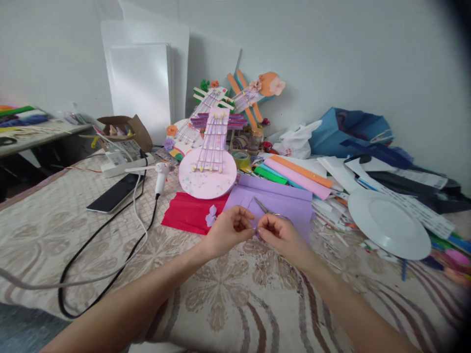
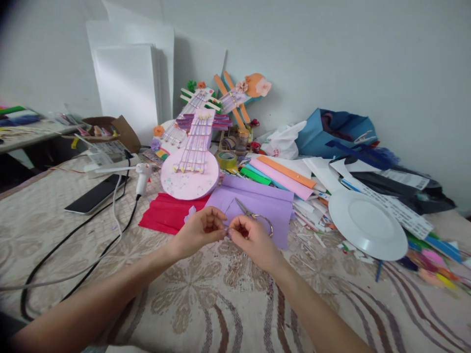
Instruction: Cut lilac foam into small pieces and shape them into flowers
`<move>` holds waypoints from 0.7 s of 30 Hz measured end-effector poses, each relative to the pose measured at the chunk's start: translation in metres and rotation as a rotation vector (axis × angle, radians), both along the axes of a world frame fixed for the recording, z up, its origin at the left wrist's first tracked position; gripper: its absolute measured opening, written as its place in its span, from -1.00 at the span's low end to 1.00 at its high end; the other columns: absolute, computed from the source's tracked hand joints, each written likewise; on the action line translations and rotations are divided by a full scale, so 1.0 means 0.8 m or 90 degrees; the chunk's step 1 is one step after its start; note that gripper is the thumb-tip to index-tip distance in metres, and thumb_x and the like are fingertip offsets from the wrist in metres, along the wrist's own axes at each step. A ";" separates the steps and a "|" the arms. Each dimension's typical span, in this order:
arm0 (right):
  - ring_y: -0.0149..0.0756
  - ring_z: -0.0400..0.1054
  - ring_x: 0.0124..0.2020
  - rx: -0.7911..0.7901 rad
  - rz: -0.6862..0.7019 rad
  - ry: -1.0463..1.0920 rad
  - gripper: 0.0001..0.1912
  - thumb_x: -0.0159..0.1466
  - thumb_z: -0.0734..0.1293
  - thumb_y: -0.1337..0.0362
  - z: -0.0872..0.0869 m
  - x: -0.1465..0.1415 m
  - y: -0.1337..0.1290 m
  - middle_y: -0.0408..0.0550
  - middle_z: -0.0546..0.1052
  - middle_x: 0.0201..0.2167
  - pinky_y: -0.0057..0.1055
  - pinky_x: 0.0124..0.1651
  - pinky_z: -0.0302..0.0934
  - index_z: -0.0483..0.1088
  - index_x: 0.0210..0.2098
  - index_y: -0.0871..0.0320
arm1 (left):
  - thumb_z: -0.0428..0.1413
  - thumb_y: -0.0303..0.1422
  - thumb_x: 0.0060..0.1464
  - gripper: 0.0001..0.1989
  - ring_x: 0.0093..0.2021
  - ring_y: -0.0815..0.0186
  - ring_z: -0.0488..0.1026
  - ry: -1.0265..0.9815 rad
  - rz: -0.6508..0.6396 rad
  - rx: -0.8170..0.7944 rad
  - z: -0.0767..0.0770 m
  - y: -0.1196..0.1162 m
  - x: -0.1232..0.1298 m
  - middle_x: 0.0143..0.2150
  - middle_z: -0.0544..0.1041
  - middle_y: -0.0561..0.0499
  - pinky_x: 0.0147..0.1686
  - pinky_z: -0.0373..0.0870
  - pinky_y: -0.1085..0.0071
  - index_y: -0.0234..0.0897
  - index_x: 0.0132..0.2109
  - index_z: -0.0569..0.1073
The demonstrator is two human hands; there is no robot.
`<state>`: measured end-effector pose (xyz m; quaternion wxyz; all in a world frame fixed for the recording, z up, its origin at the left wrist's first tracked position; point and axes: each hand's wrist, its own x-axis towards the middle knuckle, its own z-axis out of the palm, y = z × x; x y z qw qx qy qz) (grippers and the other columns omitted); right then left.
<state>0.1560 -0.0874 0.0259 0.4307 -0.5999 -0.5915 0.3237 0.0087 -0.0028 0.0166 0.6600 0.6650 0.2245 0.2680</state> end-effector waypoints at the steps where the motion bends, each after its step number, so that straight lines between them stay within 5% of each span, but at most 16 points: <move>1: -0.42 0.15 -0.51 0.008 -0.003 0.000 -0.89 0.18 0.21 0.30 0.000 0.000 0.000 -0.21 0.26 -0.55 -0.51 -0.47 0.06 0.25 -0.47 0.15 | 0.20 -0.41 -0.15 -0.68 -0.46 0.45 0.36 -0.004 0.000 -0.003 0.000 0.000 0.000 -0.46 0.40 0.06 -0.44 0.29 0.48 -0.36 -0.21 0.30; 10: -0.44 0.15 -0.52 0.040 -0.059 0.015 -0.87 0.22 0.21 0.26 0.001 -0.002 -0.004 -0.21 0.27 -0.55 -0.52 -0.49 0.06 0.27 -0.44 0.15 | 0.25 -0.32 -0.20 -0.69 -0.47 0.44 0.38 0.008 -0.040 -0.154 -0.004 0.000 0.002 -0.48 0.43 0.04 -0.41 0.31 0.45 -0.39 -0.33 0.34; 21: -0.41 0.18 -0.51 0.060 -0.067 0.009 -0.87 0.22 0.21 0.26 -0.001 -0.004 -0.002 -0.19 0.30 -0.54 -0.50 -0.46 0.09 0.28 -0.43 0.16 | 0.22 -0.28 -0.15 -0.74 -0.50 0.46 0.39 -0.025 -0.022 -0.215 0.003 -0.005 0.000 -0.52 0.45 0.03 -0.41 0.31 0.48 -0.41 -0.41 0.38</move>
